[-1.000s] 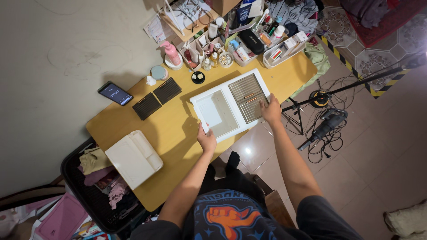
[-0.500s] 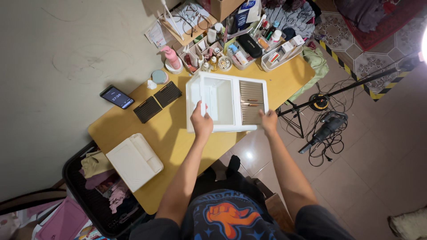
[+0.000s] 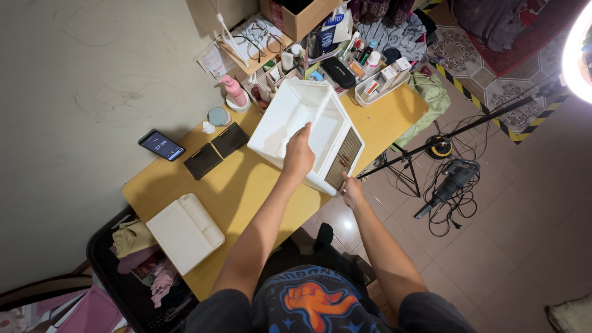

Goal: The person takes apart a white plastic drawer organizer on a desk, removing its drawer fronts and sliding panels and separating the box body from its lid, then reassembles the panels and drawer fronts back into the box.

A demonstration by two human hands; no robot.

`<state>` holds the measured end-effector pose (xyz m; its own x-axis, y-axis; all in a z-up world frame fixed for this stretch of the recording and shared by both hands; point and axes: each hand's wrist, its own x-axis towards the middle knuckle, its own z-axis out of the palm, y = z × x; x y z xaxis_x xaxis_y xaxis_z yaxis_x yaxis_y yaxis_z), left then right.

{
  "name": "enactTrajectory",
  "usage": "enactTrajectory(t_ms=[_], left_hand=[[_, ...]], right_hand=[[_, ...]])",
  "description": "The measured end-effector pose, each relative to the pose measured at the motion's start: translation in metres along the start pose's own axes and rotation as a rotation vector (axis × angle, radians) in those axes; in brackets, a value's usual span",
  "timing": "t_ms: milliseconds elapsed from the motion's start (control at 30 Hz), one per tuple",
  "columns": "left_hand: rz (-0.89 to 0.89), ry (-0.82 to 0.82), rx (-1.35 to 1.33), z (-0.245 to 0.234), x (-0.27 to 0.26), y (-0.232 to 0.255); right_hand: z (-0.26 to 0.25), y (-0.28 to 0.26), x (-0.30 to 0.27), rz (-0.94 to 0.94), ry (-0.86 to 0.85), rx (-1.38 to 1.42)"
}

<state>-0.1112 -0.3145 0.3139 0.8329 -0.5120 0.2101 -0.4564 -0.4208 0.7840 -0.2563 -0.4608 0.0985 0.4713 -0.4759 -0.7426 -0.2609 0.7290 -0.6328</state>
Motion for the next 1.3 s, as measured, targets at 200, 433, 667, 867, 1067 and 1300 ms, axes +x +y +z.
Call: enactTrajectory(t_ms=[200, 433, 667, 867, 1067, 1300], left_hand=[[0.078, -0.109, 0.018, 0.01, -0.004, 0.017], [0.057, -0.286, 0.068, 0.006, -0.023, 0.036], [0.197, -0.382, 0.095, 0.002, -0.053, 0.02], [0.225, -0.457, 0.15, -0.005, -0.077, -0.002], [0.296, -0.482, 0.217, -0.017, -0.085, -0.012], [0.303, 0.28, -0.016, -0.026, -0.109, -0.005]], right_hand=[[0.0, 0.012, 0.011, 0.163, -0.09, -0.002], [0.003, 0.019, 0.015, 0.299, -0.132, -0.055], [-0.003, -0.017, 0.01, -0.253, 0.067, -0.201], [-0.007, -0.085, -0.026, -0.8, -0.162, -0.061], [0.013, -0.116, -0.096, -0.956, -0.076, -0.501], [0.027, -0.12, -0.123, -0.907, -0.016, -0.53]])
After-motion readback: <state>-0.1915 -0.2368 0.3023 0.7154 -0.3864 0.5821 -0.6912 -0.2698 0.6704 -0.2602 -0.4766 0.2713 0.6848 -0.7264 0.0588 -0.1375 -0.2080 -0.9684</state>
